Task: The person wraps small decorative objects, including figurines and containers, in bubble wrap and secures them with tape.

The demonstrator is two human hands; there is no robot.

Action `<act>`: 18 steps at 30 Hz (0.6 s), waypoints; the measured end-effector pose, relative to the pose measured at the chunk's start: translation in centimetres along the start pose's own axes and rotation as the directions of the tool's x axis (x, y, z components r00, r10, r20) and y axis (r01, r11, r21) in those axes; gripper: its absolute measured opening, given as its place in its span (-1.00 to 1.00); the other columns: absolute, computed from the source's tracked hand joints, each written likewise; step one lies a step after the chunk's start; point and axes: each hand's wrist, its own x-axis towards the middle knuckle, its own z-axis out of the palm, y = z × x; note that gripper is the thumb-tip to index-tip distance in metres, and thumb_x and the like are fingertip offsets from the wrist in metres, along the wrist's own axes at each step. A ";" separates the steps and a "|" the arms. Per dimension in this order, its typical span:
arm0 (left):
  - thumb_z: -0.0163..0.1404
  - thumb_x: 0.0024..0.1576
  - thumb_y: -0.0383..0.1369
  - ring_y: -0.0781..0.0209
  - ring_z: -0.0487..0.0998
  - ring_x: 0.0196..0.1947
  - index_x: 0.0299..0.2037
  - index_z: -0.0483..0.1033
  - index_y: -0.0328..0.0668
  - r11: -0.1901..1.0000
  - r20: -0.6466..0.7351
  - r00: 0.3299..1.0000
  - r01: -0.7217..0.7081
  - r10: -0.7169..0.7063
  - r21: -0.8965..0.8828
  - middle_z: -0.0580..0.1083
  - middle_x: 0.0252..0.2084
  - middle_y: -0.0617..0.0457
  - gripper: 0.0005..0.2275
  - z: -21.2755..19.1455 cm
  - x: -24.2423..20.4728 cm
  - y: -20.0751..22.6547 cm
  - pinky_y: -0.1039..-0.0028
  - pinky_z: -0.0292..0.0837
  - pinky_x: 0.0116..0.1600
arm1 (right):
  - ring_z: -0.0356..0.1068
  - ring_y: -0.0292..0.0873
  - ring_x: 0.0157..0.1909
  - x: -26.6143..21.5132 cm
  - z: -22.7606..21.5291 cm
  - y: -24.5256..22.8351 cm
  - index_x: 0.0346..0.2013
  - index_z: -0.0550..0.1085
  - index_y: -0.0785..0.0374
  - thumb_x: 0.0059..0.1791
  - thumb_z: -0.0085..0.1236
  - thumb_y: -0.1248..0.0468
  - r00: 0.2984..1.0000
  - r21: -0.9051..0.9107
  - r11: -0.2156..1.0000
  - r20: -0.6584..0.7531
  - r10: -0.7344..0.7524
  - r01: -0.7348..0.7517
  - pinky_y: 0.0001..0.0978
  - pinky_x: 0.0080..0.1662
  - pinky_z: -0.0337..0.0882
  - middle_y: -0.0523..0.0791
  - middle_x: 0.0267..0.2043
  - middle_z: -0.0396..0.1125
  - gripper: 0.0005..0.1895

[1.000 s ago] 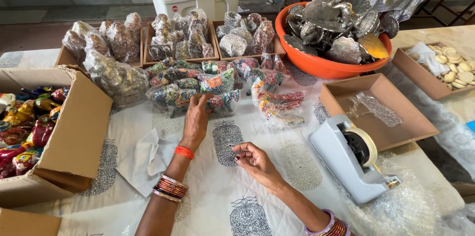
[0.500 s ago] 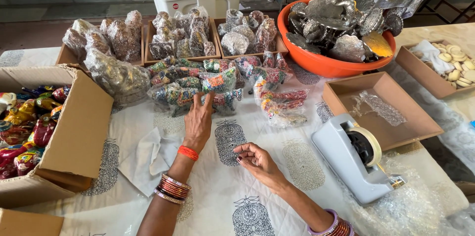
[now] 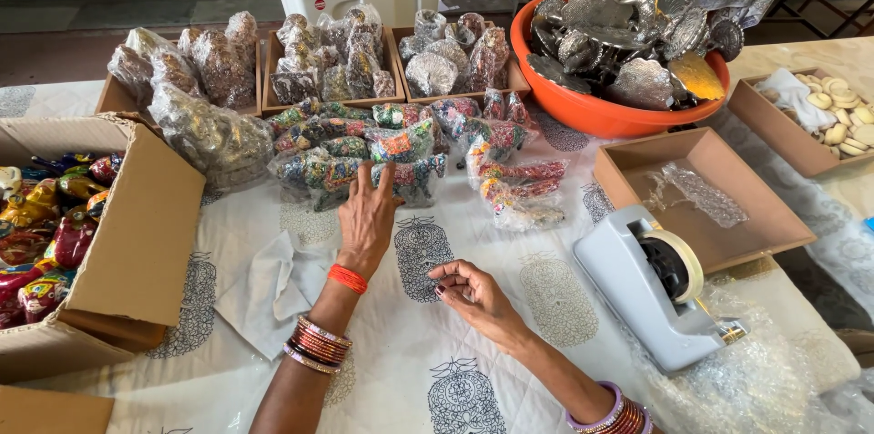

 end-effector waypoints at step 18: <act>0.09 0.08 -0.48 0.05 0.42 0.09 0.10 0.42 -0.08 0.951 -0.135 0.949 -0.261 0.284 0.169 0.46 0.03 0.05 -0.65 1.0 0.5 0.0 0.10 0.29 0.14 | 0.33 -0.35 -0.02 0.1 -0.2 0.6 0.00 0.47 0.28 0.04 0.08 0.45 1.000 -0.016 1.000 0.003 0.005 -0.005 -0.45 0.12 0.37 -0.19 -0.01 0.39 -0.76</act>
